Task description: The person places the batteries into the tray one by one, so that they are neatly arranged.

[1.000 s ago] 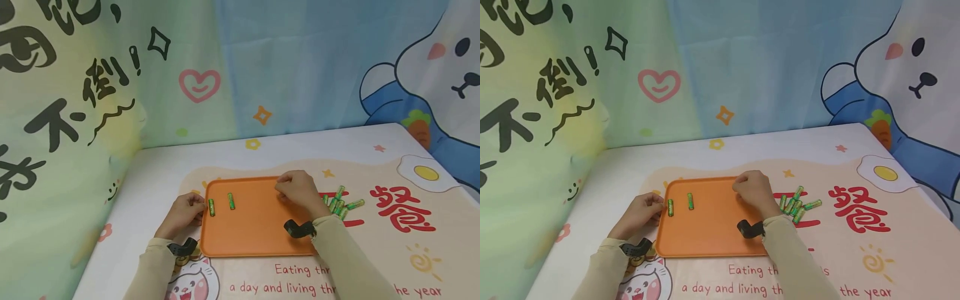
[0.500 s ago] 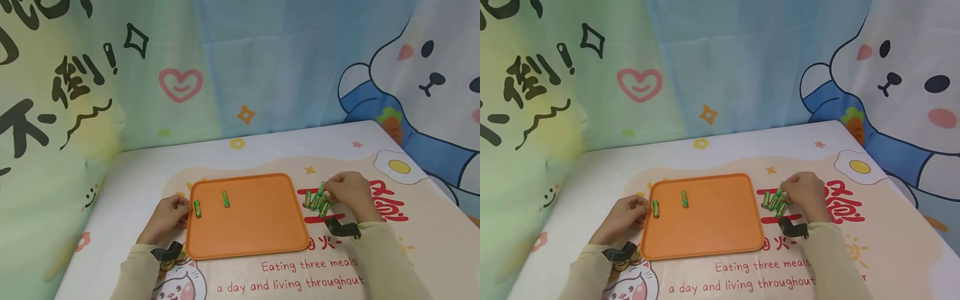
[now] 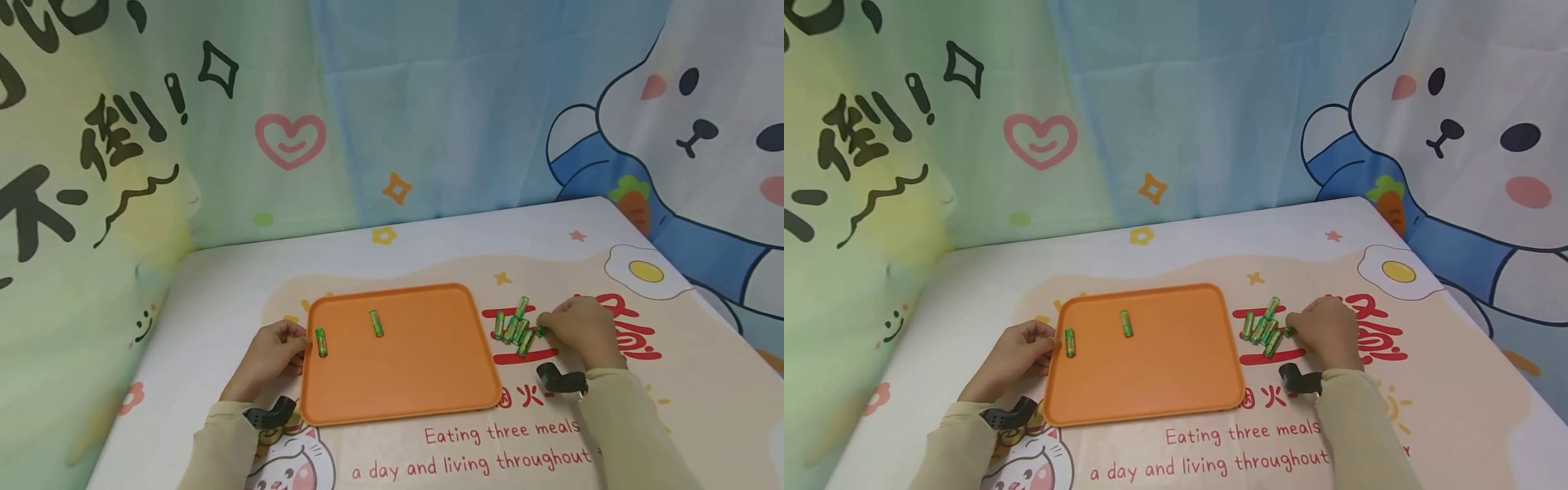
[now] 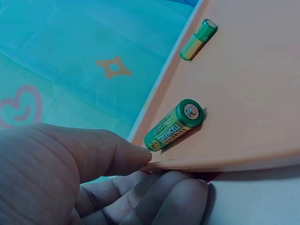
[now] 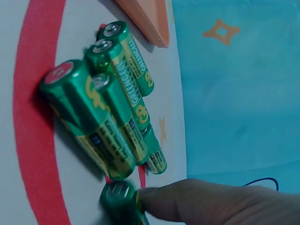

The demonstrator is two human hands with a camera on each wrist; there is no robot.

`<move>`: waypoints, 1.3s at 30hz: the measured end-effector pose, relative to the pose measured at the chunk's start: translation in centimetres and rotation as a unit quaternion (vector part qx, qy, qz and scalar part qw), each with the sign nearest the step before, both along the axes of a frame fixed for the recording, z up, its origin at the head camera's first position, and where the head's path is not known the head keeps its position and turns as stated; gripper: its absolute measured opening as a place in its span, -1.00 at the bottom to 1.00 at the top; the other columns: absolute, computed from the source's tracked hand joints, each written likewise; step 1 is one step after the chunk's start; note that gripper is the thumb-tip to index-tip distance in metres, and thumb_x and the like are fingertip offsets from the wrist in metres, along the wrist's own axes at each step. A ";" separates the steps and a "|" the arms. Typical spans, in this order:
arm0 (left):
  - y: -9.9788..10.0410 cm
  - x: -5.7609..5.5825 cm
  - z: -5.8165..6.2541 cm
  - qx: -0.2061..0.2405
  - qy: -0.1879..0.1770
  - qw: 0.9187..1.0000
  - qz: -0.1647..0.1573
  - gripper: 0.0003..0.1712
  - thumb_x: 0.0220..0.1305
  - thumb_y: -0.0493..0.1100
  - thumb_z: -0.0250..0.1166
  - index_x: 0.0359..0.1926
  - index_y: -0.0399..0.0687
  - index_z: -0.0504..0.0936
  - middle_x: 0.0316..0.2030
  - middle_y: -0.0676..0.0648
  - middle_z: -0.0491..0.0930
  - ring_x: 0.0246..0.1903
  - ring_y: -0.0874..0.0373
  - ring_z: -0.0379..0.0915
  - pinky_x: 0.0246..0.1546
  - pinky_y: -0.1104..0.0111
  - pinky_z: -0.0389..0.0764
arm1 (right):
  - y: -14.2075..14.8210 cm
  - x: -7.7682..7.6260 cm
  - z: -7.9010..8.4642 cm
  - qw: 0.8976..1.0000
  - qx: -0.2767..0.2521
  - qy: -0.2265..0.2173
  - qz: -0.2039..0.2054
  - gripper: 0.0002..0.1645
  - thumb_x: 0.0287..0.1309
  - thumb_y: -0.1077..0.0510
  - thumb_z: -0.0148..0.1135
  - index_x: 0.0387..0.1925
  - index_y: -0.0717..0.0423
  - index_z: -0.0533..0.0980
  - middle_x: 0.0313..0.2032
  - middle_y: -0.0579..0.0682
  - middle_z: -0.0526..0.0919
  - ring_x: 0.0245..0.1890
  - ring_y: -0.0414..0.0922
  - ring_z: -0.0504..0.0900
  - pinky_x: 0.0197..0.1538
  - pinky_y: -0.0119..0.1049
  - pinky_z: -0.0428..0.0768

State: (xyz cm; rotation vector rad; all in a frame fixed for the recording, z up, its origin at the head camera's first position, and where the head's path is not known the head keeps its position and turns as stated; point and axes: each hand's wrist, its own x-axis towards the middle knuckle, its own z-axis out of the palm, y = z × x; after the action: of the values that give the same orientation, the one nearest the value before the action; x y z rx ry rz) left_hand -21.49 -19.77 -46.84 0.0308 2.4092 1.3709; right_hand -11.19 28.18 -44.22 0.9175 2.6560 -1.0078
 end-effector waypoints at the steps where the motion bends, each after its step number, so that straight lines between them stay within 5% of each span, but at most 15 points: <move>1: 0.0 0.1 0.0 0.000 0.000 1.000 0.001 -0.75 0.42 -0.19 0.27 0.00 -0.26 0.58 -0.33 -0.13 0.68 -0.45 0.11 0.61 -0.43 0.34 0.73 | 0.0 -0.1 0.0 1.000 0.000 0.000 0.000 -0.55 0.26 -0.03 0.35 -0.20 0.36 0.60 -0.46 0.13 0.62 -0.31 0.10 0.52 -0.28 -0.10 0.53; 10: 0.6 0.3 0.0 0.014 -0.006 1.000 0.007 -0.77 0.42 -0.19 0.28 -0.02 -0.26 0.60 -0.32 -0.13 0.68 -0.44 0.10 0.63 -0.43 0.32 0.73 | 0.6 -0.3 0.4 1.000 0.007 -0.007 0.017 -0.48 0.29 -0.01 0.35 -0.06 0.43 0.59 -0.39 0.18 0.66 -0.25 0.16 0.54 -0.23 -0.06 0.58; 17: 1.2 0.3 -0.1 0.018 -0.009 1.000 0.011 -0.77 0.40 -0.20 0.28 -0.03 -0.26 0.59 -0.32 -0.15 0.67 -0.46 0.11 0.61 -0.45 0.34 0.72 | -0.1 -1.0 1.5 0.998 -0.003 0.036 0.042 -0.56 0.29 -0.01 0.32 -0.13 0.35 0.64 -0.43 0.09 0.66 -0.33 0.04 0.54 -0.32 -0.18 0.53; 33: 2.1 0.2 -0.5 0.031 -0.005 0.999 0.012 -0.78 0.37 -0.21 0.31 -0.04 -0.23 0.62 -0.33 -0.13 0.69 -0.50 0.13 0.62 -0.46 0.34 0.72 | -6.7 -4.4 2.0 0.981 -0.082 0.093 0.147 -0.68 0.22 0.10 0.25 -0.11 0.25 0.65 -0.38 0.05 0.74 -0.42 -0.08 0.72 -0.32 -0.22 0.62; 39: 2.5 0.1 -0.5 0.036 0.002 0.999 0.007 -0.78 0.37 -0.22 0.30 -0.04 -0.25 0.62 -0.33 -0.13 0.68 -0.50 0.14 0.62 -0.46 0.34 0.73 | -9.5 -5.6 1.3 0.972 -0.137 0.096 0.164 -0.72 0.26 0.13 0.25 -0.12 0.25 0.66 -0.14 0.14 0.73 -0.38 -0.10 0.79 -0.17 -0.20 0.69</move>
State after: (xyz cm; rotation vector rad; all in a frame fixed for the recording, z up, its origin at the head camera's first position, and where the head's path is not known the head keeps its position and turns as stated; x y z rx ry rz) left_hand -21.36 -17.25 -47.35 0.0352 2.3667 1.4633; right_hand -16.76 18.68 -42.96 0.3260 2.6018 -1.3839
